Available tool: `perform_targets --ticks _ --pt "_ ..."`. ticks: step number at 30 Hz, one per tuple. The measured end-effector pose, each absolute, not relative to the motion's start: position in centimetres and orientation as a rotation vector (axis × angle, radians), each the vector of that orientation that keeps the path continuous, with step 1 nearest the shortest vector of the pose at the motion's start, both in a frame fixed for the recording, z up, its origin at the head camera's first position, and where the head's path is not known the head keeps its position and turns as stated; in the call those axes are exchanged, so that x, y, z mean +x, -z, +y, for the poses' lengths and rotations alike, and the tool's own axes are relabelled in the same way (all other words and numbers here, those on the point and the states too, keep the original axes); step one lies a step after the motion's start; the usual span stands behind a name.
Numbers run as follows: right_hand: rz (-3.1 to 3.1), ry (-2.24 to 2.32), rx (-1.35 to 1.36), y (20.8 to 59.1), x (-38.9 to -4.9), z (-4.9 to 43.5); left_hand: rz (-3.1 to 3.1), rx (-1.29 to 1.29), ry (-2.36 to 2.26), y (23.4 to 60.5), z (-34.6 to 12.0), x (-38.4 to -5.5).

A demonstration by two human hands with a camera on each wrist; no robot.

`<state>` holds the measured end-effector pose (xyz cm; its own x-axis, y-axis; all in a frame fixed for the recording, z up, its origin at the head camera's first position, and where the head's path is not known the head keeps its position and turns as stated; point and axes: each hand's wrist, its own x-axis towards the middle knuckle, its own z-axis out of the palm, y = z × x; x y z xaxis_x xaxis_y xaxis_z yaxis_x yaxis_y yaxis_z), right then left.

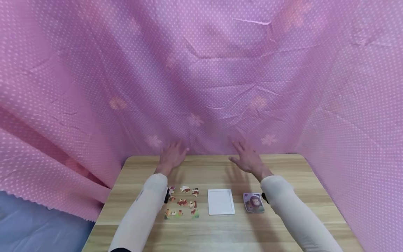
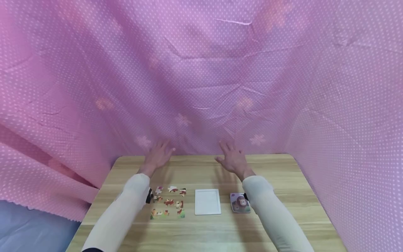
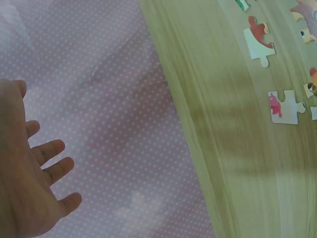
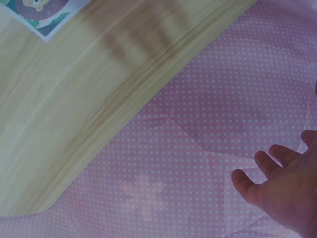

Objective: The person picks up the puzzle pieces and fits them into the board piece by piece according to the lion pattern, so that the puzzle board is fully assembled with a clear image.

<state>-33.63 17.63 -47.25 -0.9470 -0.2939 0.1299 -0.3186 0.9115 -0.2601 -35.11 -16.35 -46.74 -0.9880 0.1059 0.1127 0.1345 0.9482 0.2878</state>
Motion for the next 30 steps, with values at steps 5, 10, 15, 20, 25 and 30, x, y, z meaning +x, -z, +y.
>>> perform_targets --ticks 5,10,15,20,25,30 --pt "-2.991 -0.466 0.480 48.0 -32.6 17.3 -3.019 -0.174 0.512 47.4 -16.3 -34.1" --pt "-2.991 -0.472 0.473 48.9 -31.6 17.2 -3.037 -0.158 0.537 48.1 -16.1 -33.2" --pt "-2.992 -0.486 0.477 49.6 -30.8 16.9 -3.046 -0.152 0.576 48.6 -16.0 -32.5" --pt "-3.009 -0.502 0.465 49.7 -30.3 16.7 -3.045 -0.144 0.598 49.4 -15.7 -32.1" --pt "-3.017 -0.536 0.473 49.7 -29.9 16.5 -3.043 -0.134 0.607 49.5 -15.8 -31.8" --pt "-3.007 -0.514 0.506 50.1 -29.6 16.7 -3.042 -0.137 0.644 49.4 -16.0 -31.3"
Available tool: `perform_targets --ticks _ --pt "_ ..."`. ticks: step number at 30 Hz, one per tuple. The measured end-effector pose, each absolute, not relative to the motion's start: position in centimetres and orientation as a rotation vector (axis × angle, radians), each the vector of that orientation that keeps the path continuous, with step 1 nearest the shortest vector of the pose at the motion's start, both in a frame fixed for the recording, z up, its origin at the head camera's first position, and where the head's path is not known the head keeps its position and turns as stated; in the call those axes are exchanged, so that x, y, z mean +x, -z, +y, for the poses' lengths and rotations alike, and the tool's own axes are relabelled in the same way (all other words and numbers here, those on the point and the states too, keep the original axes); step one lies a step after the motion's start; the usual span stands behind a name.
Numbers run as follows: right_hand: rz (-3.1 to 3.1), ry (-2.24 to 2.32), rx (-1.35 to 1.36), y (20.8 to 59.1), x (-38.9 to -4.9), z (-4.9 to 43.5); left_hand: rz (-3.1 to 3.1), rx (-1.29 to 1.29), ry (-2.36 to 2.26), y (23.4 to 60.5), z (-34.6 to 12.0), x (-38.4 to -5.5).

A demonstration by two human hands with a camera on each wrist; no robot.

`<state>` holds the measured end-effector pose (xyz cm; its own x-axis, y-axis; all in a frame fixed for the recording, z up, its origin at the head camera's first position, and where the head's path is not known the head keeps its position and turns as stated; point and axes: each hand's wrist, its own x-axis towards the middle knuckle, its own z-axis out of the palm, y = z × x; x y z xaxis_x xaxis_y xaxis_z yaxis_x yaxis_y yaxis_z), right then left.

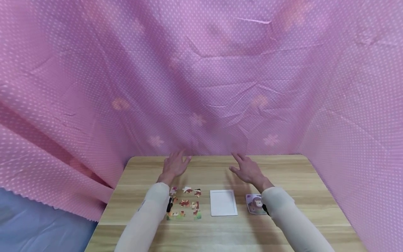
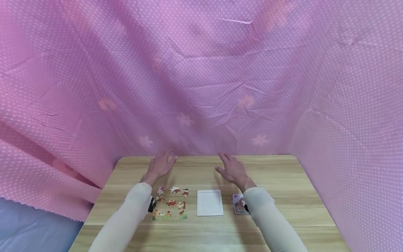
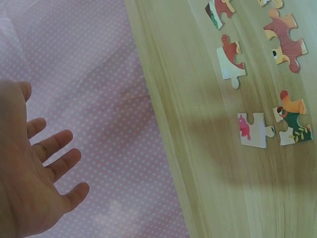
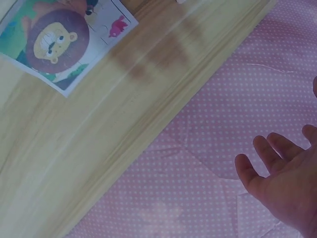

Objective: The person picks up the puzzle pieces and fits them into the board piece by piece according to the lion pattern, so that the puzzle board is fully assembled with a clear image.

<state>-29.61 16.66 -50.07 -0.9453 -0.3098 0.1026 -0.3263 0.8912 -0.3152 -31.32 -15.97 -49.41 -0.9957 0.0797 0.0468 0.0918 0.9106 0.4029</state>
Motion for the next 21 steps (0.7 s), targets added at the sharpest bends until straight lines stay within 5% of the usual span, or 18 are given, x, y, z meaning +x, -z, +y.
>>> perform_targets --ticks 21 --pt "-2.976 -0.645 0.520 52.6 -30.7 16.7 -3.072 -0.156 0.682 51.5 -16.7 -32.0"
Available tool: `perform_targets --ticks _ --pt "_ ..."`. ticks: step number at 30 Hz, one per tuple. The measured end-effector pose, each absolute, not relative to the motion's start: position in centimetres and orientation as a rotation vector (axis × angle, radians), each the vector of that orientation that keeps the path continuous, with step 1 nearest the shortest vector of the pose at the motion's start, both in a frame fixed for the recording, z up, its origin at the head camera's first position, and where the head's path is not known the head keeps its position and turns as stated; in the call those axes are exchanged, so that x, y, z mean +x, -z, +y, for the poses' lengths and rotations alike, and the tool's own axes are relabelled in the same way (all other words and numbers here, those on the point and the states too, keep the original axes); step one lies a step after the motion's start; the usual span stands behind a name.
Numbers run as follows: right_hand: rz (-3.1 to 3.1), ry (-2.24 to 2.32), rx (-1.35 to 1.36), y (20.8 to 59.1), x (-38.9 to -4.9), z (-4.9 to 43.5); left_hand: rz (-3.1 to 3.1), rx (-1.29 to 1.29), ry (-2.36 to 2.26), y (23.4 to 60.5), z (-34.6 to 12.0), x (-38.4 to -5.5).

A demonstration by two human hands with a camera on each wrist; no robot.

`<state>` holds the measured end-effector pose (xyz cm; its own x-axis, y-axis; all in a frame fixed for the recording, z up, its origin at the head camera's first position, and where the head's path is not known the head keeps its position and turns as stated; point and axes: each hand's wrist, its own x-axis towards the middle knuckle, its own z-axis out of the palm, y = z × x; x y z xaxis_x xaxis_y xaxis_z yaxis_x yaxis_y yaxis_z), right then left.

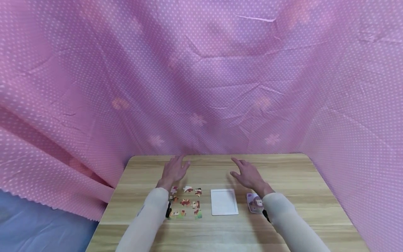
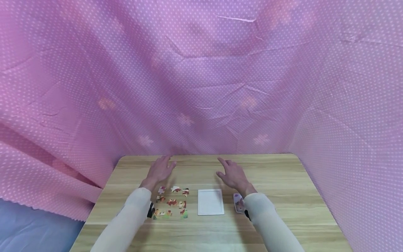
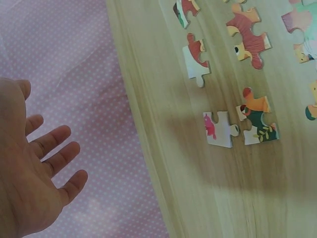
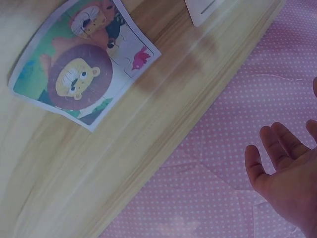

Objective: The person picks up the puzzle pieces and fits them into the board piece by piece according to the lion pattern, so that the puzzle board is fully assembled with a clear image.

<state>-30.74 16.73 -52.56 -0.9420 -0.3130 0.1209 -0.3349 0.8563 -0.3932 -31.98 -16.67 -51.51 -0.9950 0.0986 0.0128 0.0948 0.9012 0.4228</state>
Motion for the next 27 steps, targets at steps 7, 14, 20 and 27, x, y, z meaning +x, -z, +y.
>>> perform_targets --ticks 7,14,20,27 --pt "-2.978 -0.704 0.528 53.1 -30.2 16.7 3.062 0.179 -0.688 51.9 -16.7 -31.5" --pt "-2.991 -0.729 0.538 53.7 -29.5 16.6 3.037 0.140 -0.713 52.4 -16.8 -31.1" --pt "-3.001 -0.777 0.536 54.3 -29.0 16.4 3.018 0.132 -0.713 53.2 -17.1 -30.7" --pt "-3.002 -0.820 0.555 54.9 -28.5 16.4 3.005 0.133 -0.692 53.6 -17.4 -30.3"
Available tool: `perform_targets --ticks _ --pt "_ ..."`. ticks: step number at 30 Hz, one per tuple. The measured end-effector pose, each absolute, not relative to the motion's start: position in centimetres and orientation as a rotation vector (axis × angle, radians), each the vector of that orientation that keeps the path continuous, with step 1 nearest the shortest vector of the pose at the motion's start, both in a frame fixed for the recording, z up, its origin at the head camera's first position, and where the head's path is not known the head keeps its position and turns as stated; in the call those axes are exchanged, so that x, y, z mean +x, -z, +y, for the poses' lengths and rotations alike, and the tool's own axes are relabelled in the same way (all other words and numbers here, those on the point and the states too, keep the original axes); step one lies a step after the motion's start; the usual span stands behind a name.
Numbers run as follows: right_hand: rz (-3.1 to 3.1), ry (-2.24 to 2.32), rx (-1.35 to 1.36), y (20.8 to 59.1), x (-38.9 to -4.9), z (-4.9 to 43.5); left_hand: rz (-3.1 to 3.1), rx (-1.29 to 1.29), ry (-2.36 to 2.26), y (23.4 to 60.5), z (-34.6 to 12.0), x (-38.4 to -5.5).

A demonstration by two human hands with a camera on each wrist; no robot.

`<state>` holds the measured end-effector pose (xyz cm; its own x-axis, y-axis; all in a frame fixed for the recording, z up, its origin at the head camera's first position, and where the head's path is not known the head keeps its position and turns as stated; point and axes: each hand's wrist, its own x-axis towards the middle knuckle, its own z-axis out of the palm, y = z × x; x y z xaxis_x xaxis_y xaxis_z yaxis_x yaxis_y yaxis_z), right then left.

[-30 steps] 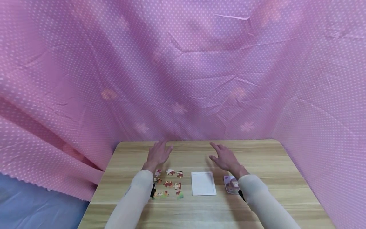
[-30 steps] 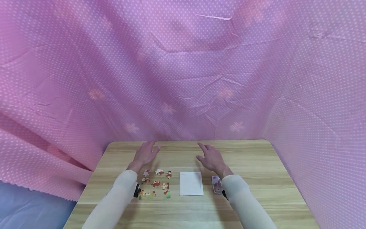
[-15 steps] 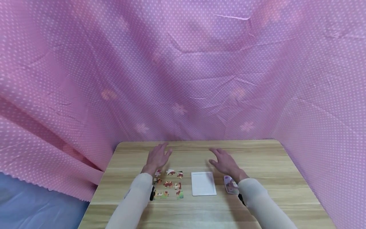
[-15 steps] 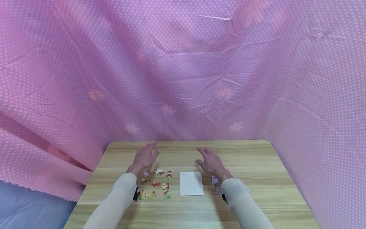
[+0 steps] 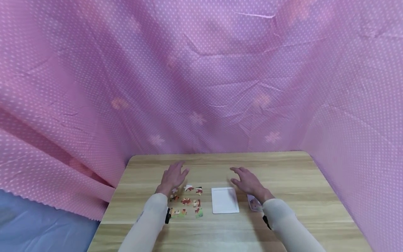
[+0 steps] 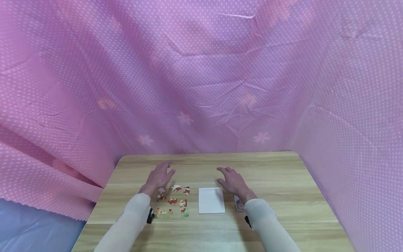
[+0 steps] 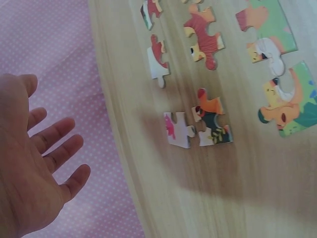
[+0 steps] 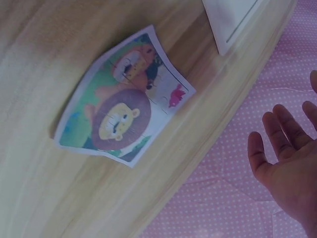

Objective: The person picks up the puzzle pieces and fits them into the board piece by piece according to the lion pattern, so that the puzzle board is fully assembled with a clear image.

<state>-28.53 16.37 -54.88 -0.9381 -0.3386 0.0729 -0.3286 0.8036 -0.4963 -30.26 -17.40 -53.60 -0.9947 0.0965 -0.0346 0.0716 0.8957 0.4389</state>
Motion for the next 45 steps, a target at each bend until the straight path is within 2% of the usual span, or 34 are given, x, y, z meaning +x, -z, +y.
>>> perform_targets --ticks 45 --pt "2.794 0.841 -0.559 59.4 -27.2 16.8 2.933 0.073 -0.590 57.7 -19.7 -28.2"
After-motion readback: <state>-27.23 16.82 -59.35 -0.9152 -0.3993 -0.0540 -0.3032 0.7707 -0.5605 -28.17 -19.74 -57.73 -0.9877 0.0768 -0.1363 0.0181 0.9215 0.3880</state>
